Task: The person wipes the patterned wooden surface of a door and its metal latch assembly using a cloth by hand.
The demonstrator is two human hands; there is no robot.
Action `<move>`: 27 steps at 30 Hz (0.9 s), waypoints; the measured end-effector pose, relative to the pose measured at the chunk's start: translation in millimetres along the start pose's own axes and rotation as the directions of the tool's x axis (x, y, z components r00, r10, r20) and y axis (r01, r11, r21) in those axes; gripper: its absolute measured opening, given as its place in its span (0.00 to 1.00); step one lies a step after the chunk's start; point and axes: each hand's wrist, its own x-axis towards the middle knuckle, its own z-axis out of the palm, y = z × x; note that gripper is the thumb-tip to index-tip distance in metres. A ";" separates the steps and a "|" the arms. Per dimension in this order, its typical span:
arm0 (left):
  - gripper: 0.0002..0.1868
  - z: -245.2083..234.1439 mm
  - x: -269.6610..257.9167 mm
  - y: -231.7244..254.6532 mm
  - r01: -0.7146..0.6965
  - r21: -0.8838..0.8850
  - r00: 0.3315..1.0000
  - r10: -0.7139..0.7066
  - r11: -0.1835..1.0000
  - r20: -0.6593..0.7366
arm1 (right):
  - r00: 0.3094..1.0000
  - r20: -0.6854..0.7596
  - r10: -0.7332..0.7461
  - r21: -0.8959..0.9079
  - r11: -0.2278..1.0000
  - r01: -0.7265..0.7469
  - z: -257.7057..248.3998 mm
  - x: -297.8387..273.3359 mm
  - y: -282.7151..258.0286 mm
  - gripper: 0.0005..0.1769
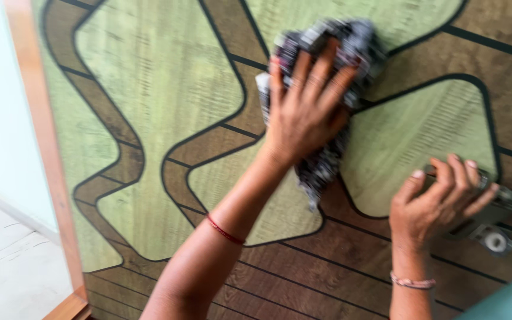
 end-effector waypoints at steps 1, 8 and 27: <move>0.40 -8.5 1.7 -20.9 0.030 0.034 0.999 -0.029 0.999 -0.019 | 1.000 -0.003 0.000 0.015 1.000 0.000 1.4 -1.2 1.3 0.13; 0.40 -54.7 -11.8 -176.3 0.151 0.300 0.987 -0.126 0.942 -0.103 | 0.998 -0.062 -0.001 0.025 1.000 0.003 7.1 -5.1 0.0 0.13; 0.35 -108.7 -111.9 -321.8 0.544 0.358 0.830 -0.548 0.759 -0.099 | 0.990 -0.115 0.080 0.073 0.995 -0.072 -1.7 3.3 -31.8 0.21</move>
